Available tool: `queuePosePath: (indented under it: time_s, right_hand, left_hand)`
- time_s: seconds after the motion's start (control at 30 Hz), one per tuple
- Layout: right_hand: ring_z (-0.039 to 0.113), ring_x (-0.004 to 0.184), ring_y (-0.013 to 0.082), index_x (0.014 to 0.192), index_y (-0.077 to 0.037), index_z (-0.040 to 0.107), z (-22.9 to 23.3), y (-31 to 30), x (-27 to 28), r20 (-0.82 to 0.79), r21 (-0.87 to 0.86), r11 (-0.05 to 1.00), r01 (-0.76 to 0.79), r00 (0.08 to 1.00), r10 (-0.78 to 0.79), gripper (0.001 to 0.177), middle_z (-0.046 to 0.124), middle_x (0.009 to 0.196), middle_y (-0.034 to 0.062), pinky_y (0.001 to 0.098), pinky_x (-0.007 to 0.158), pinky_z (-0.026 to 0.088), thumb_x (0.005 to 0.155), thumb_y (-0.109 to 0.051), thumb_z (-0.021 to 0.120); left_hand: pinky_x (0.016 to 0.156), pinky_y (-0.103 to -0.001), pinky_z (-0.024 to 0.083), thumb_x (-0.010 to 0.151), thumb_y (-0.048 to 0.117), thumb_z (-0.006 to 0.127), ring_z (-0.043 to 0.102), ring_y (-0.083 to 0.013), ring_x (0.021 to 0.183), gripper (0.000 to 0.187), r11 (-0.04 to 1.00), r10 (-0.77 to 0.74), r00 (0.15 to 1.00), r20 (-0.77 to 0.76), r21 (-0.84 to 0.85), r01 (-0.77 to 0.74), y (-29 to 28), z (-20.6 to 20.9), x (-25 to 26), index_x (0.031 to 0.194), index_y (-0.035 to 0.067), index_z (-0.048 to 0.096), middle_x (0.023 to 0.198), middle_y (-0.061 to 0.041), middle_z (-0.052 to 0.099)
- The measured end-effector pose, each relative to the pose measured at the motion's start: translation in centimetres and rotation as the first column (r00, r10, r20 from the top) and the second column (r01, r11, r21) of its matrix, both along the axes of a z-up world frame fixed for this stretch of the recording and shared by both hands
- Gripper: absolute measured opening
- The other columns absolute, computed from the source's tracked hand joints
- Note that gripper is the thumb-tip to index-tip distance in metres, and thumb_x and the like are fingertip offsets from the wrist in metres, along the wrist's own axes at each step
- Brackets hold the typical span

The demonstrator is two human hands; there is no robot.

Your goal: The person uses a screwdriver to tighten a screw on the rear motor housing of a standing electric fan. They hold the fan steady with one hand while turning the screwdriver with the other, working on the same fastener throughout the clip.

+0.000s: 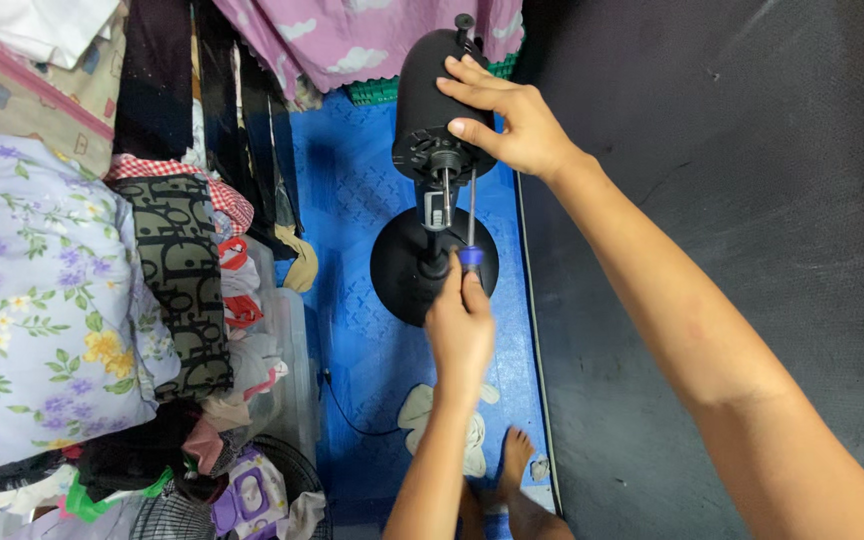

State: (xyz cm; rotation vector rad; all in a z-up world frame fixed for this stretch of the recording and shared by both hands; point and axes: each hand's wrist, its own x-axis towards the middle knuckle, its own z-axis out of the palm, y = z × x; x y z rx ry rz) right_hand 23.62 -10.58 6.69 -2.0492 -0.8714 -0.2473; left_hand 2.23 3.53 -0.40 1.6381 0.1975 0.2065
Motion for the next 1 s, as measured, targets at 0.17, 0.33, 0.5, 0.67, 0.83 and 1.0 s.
queuePosePath:
  time_s: [0.17, 0.33, 0.5, 0.67, 0.83, 1.0]
  right_hand:
    - [0.038, 0.154, 0.0349, 0.144, -0.009, 0.062, 0.0, 0.1, 0.4, -0.007, 0.048, 0.999, -0.026, 1.0, 0.027, 0.051, 0.05, 0.158, 0.0182, 0.0464, 0.128, 0.03, 0.096, -0.024, 0.075]
    - [0.037, 0.155, 0.0348, 0.144, -0.008, 0.062, -0.3, 0.1, 0.0, -0.03, 0.087, 0.994, -0.063, 0.997, 0.066, 0.052, 0.05, 0.159, 0.0182, 0.0461, 0.128, 0.03, 0.096, -0.021, 0.076]
    - [0.037, 0.155, 0.0344, 0.144, -0.008, 0.062, -0.3, 0.1, -0.4, -0.021, 0.067, 0.996, -0.052, 0.998, 0.054, 0.052, 0.049, 0.159, 0.0181, 0.046, 0.129, 0.029, 0.096, -0.02, 0.078]
    - [0.036, 0.155, 0.034, 0.144, -0.008, 0.061, -0.4, -0.1, -0.6, -0.043, 0.096, 0.994, -0.059, 0.997, 0.063, 0.053, 0.048, 0.16, 0.0178, 0.0455, 0.128, 0.029, 0.096, -0.02, 0.078]
    - [0.036, 0.155, 0.034, 0.144, -0.009, 0.061, -0.7, 0.4, -0.5, -0.057, 0.108, 0.992, -0.071, 0.995, 0.078, 0.053, 0.048, 0.16, 0.0174, 0.0454, 0.128, 0.029, 0.095, -0.021, 0.078]
    - [0.036, 0.156, 0.034, 0.146, -0.009, 0.06, -0.7, 0.1, -0.2, -0.022, 0.063, 0.997, -0.045, 0.999, 0.046, 0.052, 0.048, 0.16, 0.017, 0.0457, 0.129, 0.028, 0.098, -0.023, 0.077]
  left_hand:
    - [0.061, -0.033, 0.048, 0.097, 0.028, 0.067, 0.063, -0.0204, 0.077, 0.047, 0.872, 0.193, 0.942, 0.275, 0.393, -0.293, 0.4, 0.0, 0.1, 0.136, 0.004, 0.058, 0.097, -0.008, 0.067]
    - [0.07, -0.033, 0.049, 0.098, 0.024, 0.074, 0.065, -0.0187, 0.087, 0.043, 0.881, -0.149, 0.95, -0.276, -0.473, 0.001, 0.4, -2.2, 0.7, 0.13, -0.003, 0.064, 0.102, -0.007, 0.068]
    - [0.071, -0.035, 0.052, 0.098, 0.038, 0.055, 0.06, -0.0222, 0.078, 0.059, 0.096, -0.509, 0.861, 0.008, -0.993, 0.066, 1.5, -2.4, -0.3, 0.139, -0.005, 0.058, 0.094, -0.014, 0.065]
    - [0.068, -0.038, 0.057, 0.1, 0.036, 0.048, 0.061, -0.0218, 0.086, 0.051, -0.216, -0.478, 0.874, 0.086, -0.976, -0.022, 0.7, -1.3, -1.1, 0.141, 0.006, 0.053, 0.1, -0.009, 0.054]
    - [0.044, -0.025, 0.048, 0.107, 0.03, 0.049, 0.06, -0.0186, 0.062, 0.044, -0.618, -0.349, 0.868, 0.354, -0.783, 0.07, -1.6, -1.5, -1.2, 0.144, 0.006, 0.048, 0.129, -0.025, 0.058]
    - [0.043, -0.026, 0.045, 0.108, 0.027, 0.05, 0.056, -0.0166, 0.055, 0.037, 0.031, -0.402, 0.912, 0.084, -0.994, 0.105, -1.0, -2.0, -0.5, 0.14, 0.007, 0.053, 0.112, -0.018, 0.067]
